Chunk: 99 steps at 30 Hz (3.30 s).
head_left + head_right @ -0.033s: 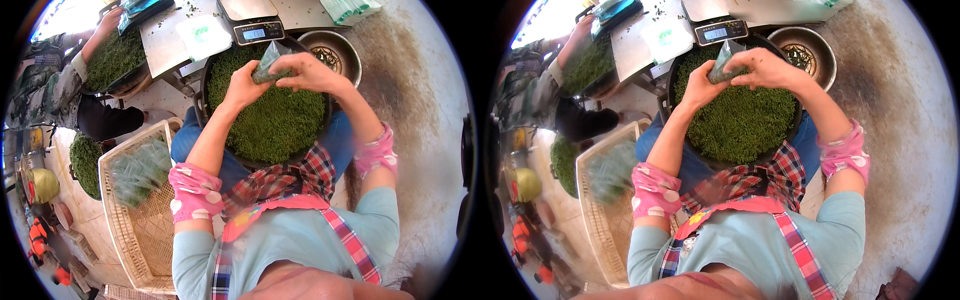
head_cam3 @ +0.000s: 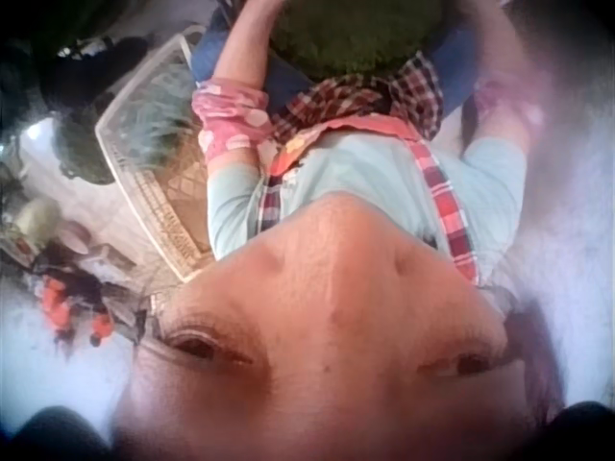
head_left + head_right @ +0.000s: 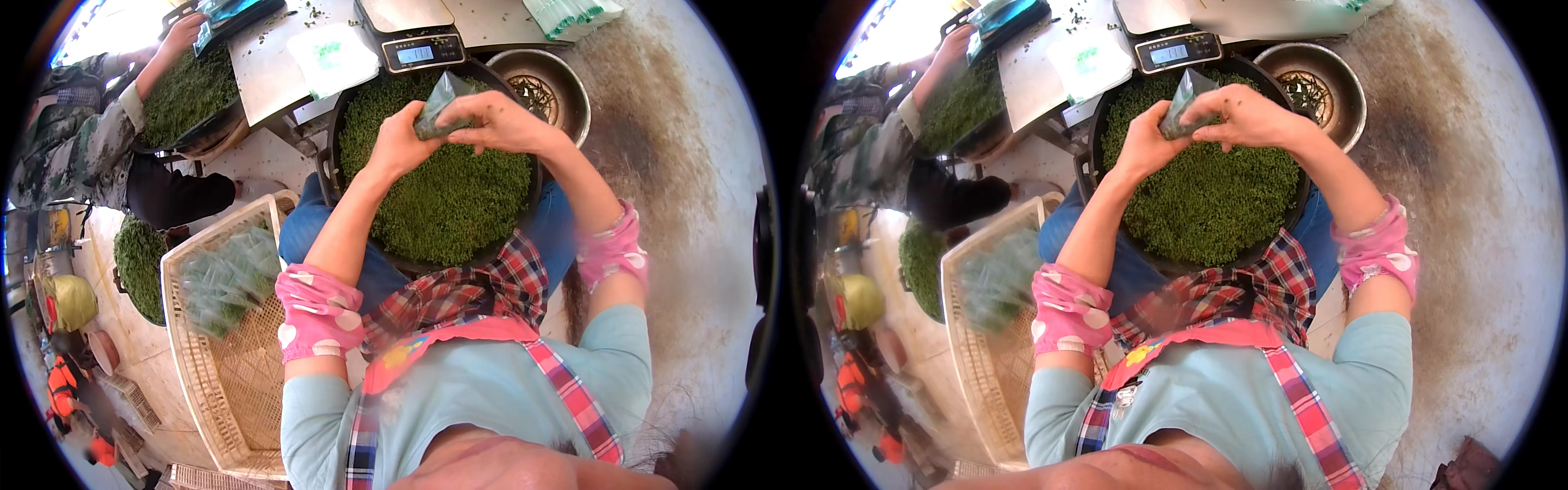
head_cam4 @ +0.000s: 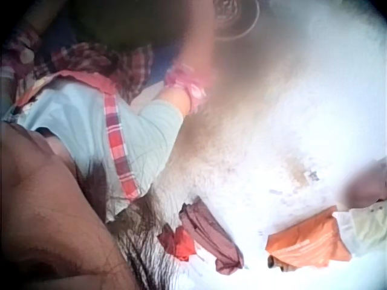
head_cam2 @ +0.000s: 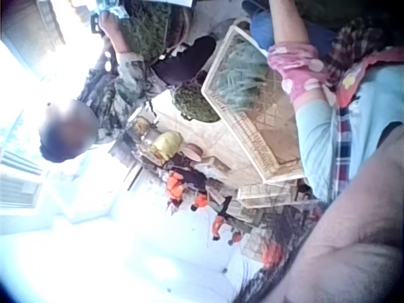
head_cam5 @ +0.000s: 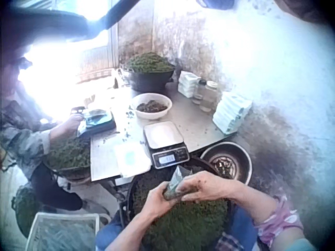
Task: The person scoops green leafy vegetables from a large bowl into small plastic bags, weighs each bag on a digital scale, and places the finished packages into a basket. The process is repeated continuously throughout the clip.
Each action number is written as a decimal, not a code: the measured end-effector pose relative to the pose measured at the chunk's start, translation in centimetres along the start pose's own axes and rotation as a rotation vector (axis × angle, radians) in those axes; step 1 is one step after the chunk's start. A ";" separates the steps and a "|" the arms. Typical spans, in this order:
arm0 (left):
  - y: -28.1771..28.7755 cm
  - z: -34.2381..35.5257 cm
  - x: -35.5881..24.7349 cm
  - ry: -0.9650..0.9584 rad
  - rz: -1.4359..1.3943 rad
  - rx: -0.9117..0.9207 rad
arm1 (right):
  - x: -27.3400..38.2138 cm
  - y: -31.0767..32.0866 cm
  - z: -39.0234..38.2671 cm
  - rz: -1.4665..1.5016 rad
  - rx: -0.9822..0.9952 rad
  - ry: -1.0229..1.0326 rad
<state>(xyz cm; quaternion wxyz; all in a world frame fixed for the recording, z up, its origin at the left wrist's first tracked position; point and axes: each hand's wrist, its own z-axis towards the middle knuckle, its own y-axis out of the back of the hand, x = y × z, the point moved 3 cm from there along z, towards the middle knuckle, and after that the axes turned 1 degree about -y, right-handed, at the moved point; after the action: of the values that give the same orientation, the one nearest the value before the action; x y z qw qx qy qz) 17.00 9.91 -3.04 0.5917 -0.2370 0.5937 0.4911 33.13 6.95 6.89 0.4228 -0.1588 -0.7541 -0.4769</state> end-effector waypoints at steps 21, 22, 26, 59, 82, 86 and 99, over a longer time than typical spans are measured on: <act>14.1 -16.9 -2.2 -0.171 0.257 -0.574 | 14.5 -12.8 6.4 -0.070 -0.087 0.645; 15.0 -18.8 -2.2 -0.122 0.278 -0.631 | 15.2 -13.4 6.5 -0.039 -0.101 0.659; 18.0 -28.4 1.4 0.197 0.213 -1.090 | 15.2 -13.5 6.9 0.047 -0.202 0.734; 11.5 -0.3 0.9 -0.365 0.802 -0.552 | -9.1 -23.6 -0.2 -0.300 -0.358 0.132; 3.6 -1.2 0.1 0.315 -0.179 -0.045 | -12.4 -8.0 3.9 1.091 -1.258 -0.234; 6.4 -0.6 1.2 0.252 0.009 -0.258 | -20.4 -9.4 3.8 0.277 -1.081 -0.196; 5.2 0.2 0.9 0.122 0.277 -0.282 | -8.0 -23.6 -1.0 -0.396 -0.384 0.096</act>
<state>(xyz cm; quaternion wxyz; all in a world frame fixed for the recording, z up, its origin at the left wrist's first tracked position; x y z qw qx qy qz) 12.39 12.43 -2.30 0.4423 -0.2629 0.5809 0.6307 23.20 -4.27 -13.03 0.3189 -0.0629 -0.6453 -0.6913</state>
